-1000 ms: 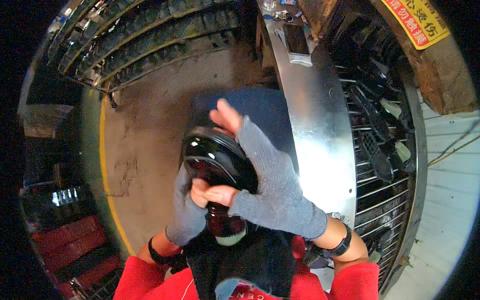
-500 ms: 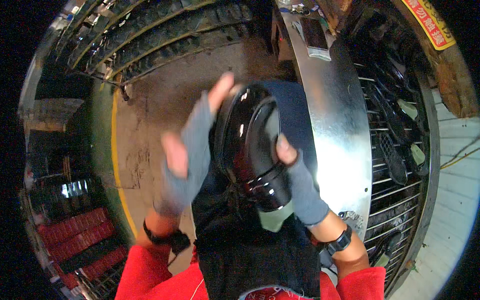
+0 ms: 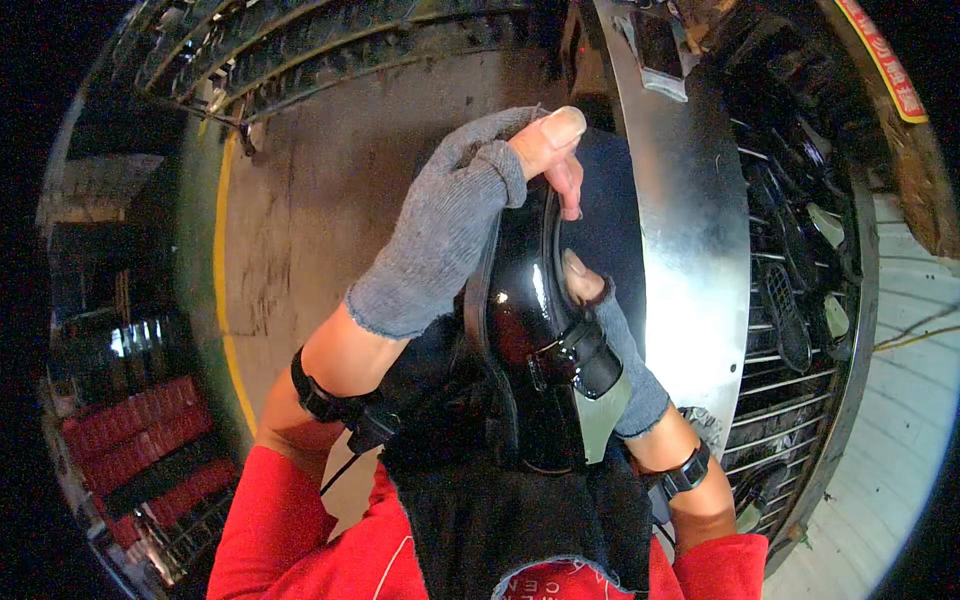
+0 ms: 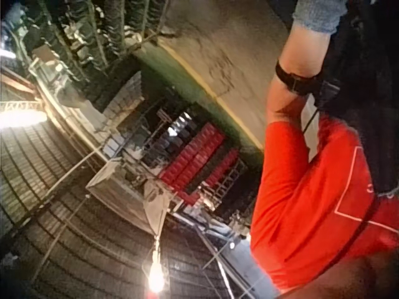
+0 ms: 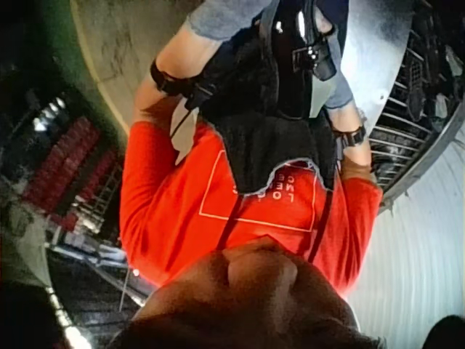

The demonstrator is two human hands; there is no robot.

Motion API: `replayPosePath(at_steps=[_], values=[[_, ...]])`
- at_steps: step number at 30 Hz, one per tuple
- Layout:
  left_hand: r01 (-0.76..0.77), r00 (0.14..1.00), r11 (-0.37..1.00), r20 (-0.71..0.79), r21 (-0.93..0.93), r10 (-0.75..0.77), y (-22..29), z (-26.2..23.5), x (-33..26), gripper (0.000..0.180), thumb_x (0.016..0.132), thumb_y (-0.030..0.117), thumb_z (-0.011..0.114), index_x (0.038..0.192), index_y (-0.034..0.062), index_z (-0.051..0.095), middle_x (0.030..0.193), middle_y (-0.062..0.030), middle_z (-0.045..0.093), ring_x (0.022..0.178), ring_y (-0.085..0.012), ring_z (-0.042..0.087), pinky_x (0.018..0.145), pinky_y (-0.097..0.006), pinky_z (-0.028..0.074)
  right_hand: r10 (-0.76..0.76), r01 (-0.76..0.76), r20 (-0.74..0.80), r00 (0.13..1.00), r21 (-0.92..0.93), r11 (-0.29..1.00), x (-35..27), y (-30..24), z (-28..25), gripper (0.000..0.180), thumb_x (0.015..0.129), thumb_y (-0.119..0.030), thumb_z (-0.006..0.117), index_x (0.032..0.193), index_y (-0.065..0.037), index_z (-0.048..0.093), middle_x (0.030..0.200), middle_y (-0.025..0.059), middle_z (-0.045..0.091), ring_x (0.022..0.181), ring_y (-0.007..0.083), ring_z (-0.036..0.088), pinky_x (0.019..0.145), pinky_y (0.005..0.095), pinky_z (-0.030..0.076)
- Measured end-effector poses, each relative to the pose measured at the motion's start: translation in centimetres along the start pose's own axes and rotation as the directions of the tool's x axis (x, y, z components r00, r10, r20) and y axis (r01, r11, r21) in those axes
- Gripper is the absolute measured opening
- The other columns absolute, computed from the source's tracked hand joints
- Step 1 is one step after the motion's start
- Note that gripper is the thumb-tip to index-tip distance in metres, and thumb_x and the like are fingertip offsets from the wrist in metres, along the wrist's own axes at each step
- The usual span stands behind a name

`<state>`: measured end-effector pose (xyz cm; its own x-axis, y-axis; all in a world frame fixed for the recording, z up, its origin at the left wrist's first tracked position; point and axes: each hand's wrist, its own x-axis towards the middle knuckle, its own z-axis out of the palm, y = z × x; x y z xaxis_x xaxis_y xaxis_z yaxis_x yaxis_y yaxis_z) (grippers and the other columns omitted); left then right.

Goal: Polishing and inspecting black leather loafers at a shoe manufacturing station.

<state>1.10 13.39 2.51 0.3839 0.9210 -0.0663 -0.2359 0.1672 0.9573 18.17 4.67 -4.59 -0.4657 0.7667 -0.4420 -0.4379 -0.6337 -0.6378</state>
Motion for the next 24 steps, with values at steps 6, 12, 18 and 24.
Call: replayPosePath(at_steps=[6,12,18,24], values=[[-0.079,0.976,0.993,-0.193,0.09,0.095,-2.2,0.0,-2.2,0.028,0.106,0.032,0.059,0.095,0.006,0.065,0.099,-0.0031,0.061,0.1,-0.0124,0.057,0.091,-0.027,0.045,0.218,-0.204,0.002,0.976,0.361,0.91,-4.7,0.6,-0.6,0.098,0.087,-0.065,0.076,0.153,0.001,0.046,0.138,0.0201,0.063,0.121,0.0317,0.067,0.106,0.0446,0.056],[-0.129,0.923,0.991,-0.359,0.044,0.136,-4.6,0.1,-3.2,0.028,0.11,0.031,0.049,0.111,0.0065,0.064,0.106,-0.0006,0.061,0.105,-0.0115,0.056,0.097,-0.027,0.043,0.098,-0.17,-0.223,0.97,-0.328,0.929,-7.3,0.7,-1.4,0.072,0.088,-0.042,0.085,0.146,-0.007,0.061,0.125,0.0031,0.071,0.106,0.0138,0.067,0.095,0.0305,0.055],[-0.154,0.914,0.988,-0.381,-0.002,0.142,-6.6,-0.4,-3.0,0.04,0.109,0.04,0.056,0.131,0.0079,0.063,0.114,0.0005,0.058,0.1,-0.0077,0.053,0.083,-0.025,0.047,0.005,-0.09,-0.212,0.977,-0.392,0.916,-5.8,1.9,-2.2,0.066,0.091,-0.039,0.082,0.144,-0.005,0.061,0.128,0.0009,0.069,0.107,0.0112,0.064,0.095,0.0297,0.054],[-0.349,0.698,0.663,-0.289,0.663,0.655,-7.6,-0.9,-2.9,0.041,0.106,0.028,0.057,0.138,0.0026,0.065,0.138,-0.0193,0.061,0.133,-0.0316,0.056,0.112,-0.042,0.045,-0.007,-0.145,-0.331,0.944,-0.433,0.89,-5.4,2.1,-1.5,0.058,0.096,-0.037,0.079,0.141,-0.003,0.062,0.127,0.0024,0.069,0.109,0.0125,0.065,0.095,0.0308,0.055]])
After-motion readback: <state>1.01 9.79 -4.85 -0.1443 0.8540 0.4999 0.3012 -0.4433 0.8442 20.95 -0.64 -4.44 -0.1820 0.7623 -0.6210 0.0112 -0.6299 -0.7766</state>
